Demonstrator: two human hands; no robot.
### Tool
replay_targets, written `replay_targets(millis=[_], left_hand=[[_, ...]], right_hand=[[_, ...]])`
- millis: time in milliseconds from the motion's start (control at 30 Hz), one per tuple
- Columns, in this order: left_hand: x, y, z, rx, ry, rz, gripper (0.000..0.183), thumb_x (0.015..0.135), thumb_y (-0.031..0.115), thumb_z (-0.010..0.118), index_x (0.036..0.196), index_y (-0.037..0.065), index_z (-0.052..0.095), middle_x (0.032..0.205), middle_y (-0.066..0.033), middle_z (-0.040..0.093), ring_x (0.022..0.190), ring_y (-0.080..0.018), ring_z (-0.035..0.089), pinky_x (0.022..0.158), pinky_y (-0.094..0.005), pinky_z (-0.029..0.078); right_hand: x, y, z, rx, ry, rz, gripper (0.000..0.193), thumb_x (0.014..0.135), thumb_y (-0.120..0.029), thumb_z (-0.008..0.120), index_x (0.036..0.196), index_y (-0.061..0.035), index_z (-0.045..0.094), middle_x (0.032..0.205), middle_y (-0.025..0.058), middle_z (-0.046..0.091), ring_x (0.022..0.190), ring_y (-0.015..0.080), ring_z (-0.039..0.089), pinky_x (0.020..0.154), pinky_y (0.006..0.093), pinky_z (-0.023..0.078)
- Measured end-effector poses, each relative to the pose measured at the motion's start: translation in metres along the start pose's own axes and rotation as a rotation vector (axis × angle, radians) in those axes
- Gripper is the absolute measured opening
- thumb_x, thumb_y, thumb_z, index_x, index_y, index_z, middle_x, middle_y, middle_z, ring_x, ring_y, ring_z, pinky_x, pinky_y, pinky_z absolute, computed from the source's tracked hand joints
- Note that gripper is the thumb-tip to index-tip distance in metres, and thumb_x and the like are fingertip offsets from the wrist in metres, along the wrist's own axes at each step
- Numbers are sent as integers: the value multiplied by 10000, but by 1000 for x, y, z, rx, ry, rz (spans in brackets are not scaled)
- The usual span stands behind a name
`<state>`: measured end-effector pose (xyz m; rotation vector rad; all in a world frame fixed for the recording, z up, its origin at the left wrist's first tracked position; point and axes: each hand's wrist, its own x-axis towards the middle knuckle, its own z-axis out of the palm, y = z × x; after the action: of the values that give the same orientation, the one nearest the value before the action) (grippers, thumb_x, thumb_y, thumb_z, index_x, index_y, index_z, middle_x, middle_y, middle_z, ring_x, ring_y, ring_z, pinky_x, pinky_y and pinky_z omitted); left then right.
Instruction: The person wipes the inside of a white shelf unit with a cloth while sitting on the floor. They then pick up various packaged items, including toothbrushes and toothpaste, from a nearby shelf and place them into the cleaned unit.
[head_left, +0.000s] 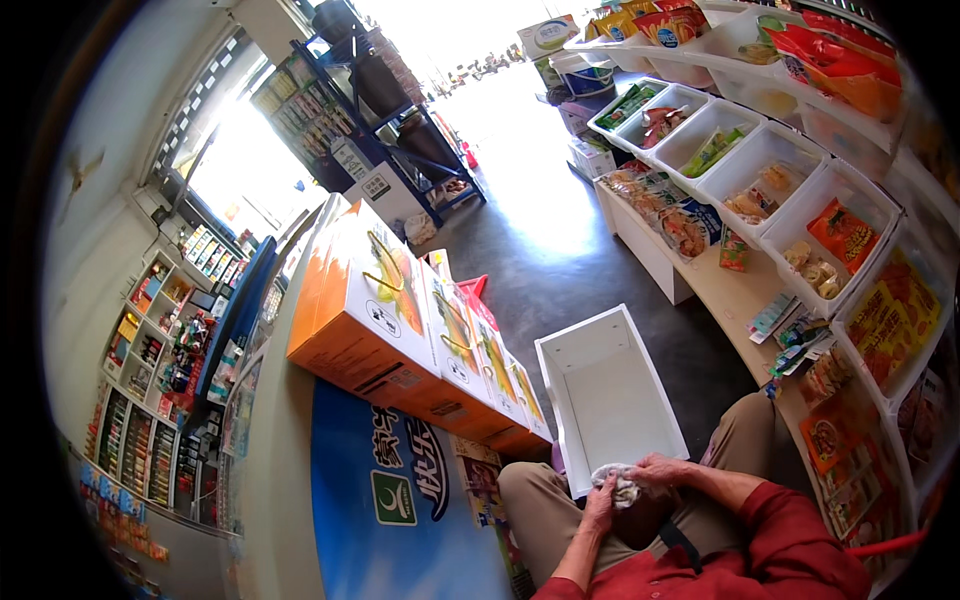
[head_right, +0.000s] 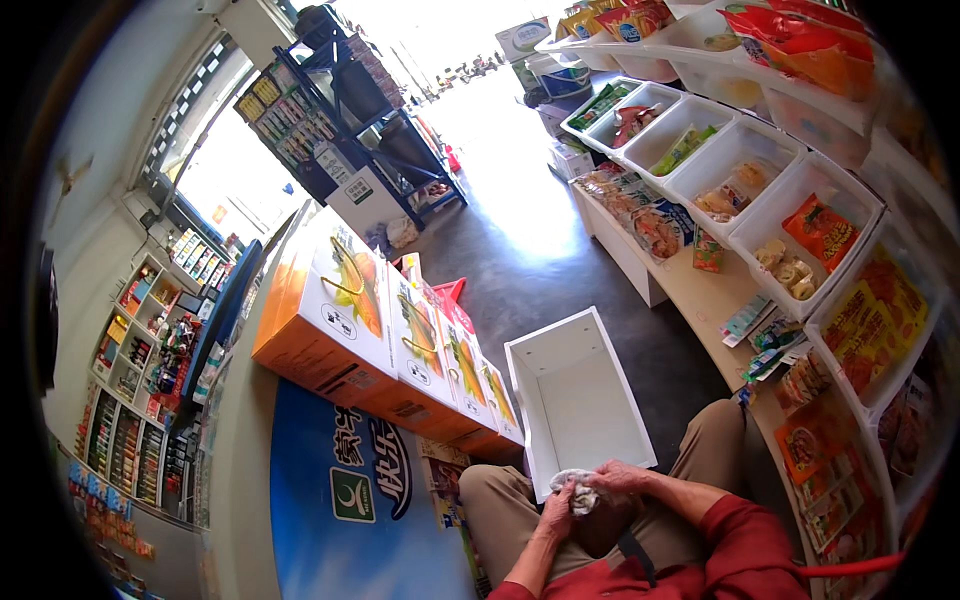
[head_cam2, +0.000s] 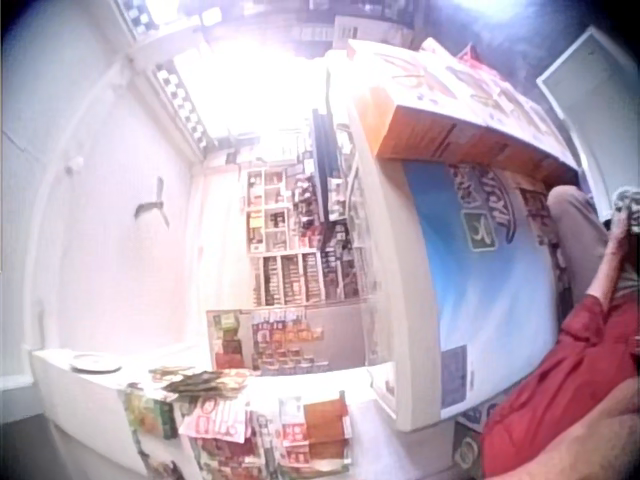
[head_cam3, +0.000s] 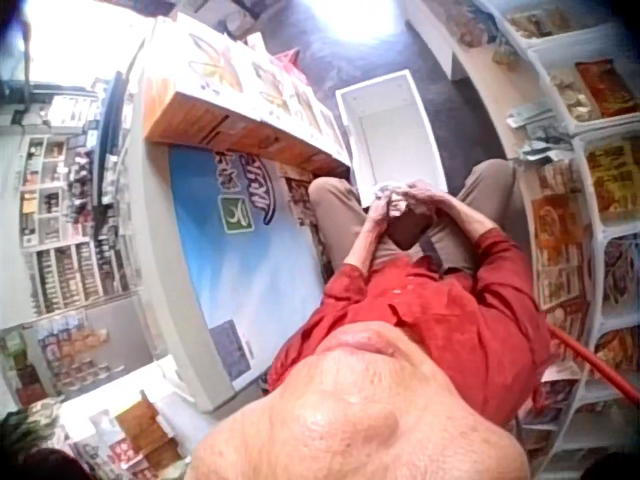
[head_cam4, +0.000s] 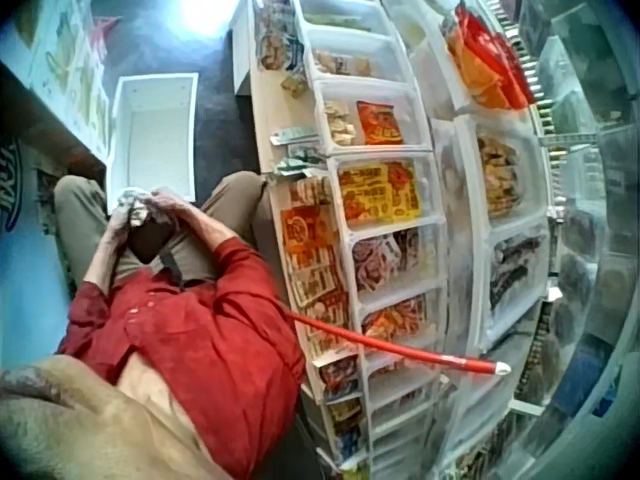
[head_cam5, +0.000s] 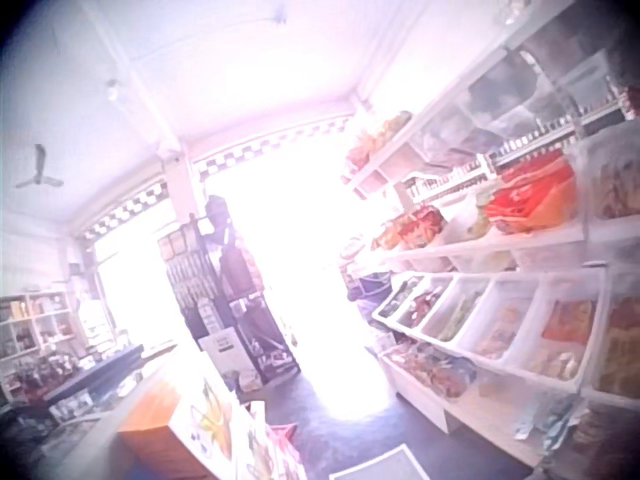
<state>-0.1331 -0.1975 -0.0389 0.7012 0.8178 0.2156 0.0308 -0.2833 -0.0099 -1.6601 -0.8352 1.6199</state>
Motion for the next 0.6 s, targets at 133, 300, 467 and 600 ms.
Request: replay_targets(millis=[133,300,467,600], left_hand=[[-1,7,-3,81,43,-6,295,864,361,538,997,98,554,753,-22,596,573,-90,559,377,-202,369],[-8,5,2,156,68,-14,196,851,264,578,943,92,572,722,-2,598,549,-69,553,466,-176,433],[5,-24,8,722,206,297,225,822,190,546,962,29,615,792,-50,632,664,-96,591,589,-229,477],[15,-43,-20,900,242,408,251,814,207,547,965,18,615,769,-57,636,668,-107,593,622,-243,480]], right_hand=[[9,1,-20,353,269,-111,313,840,-339,546,776,-44,628,617,37,568,543,127,533,480,283,435],[0,-21,-52,898,346,-271,263,853,-303,483,904,-69,592,797,66,614,712,177,591,592,335,469],[18,19,-53,-101,475,-19,325,816,-338,469,915,-69,622,898,139,632,828,264,600,737,422,467],[25,13,-16,-498,514,-97,370,820,-329,407,952,-58,622,906,226,602,894,365,573,774,430,449]])
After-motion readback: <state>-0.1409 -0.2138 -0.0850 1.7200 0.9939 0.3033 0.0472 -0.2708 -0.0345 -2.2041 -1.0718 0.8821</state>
